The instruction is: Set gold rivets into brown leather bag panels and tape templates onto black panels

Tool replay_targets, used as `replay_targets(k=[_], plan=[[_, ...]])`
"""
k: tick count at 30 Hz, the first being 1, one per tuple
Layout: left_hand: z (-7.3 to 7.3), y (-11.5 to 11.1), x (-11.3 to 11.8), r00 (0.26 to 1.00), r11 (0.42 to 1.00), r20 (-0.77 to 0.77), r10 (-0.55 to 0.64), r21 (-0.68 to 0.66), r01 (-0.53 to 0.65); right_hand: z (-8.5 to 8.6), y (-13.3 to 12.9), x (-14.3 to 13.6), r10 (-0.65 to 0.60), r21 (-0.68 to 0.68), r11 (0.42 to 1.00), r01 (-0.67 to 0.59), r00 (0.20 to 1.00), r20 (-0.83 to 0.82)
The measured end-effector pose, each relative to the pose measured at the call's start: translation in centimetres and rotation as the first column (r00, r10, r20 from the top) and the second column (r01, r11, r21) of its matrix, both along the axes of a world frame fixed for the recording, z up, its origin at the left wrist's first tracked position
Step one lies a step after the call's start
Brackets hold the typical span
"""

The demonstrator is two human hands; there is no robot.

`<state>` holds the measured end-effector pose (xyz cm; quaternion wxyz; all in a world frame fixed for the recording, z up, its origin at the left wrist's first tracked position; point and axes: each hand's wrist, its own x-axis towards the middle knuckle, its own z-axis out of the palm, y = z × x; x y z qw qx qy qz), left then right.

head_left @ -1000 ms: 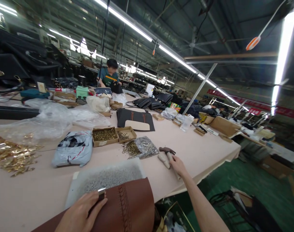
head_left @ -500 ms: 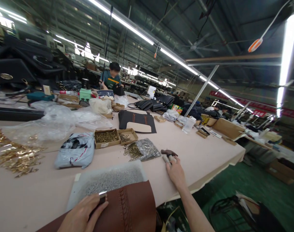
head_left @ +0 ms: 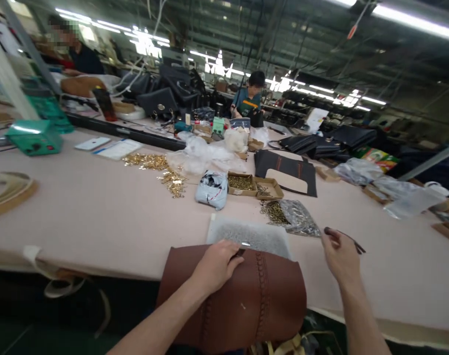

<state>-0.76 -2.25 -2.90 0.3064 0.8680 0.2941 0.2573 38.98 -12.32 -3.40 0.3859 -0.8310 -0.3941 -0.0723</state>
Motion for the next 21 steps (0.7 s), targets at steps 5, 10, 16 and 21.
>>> replay_targets(k=[5, 10, 16, 21], plan=[[0.1, -0.2, -0.3, 1.0, 1.0, -0.022, 0.01, 0.004, -0.01, 3.4, 1.4, -14.5, 0.636, 0.071, 0.759, -0.647, 0.714, -0.294], [0.3, -0.2, -0.7, 1.0, 1.0, 0.023, 0.008, -0.02, -0.007, 2.6, 2.4, -22.5, 0.777, 0.162, 0.589, -0.792, 0.5, -0.381], [-0.6, 0.1, -0.6, 0.998, 0.999, 0.057, 0.014, -0.051, -0.011, -0.8, 3.3, -18.2, 0.552, 0.539, 0.805, -0.247, 0.646, -0.528], [-0.6, 0.0, -0.7, 0.999, 0.998, 0.042, 0.019, -0.064, -0.016, -1.3, 0.0, -9.3, 0.208, 0.323, 0.943, -0.078, 0.896, -0.392]])
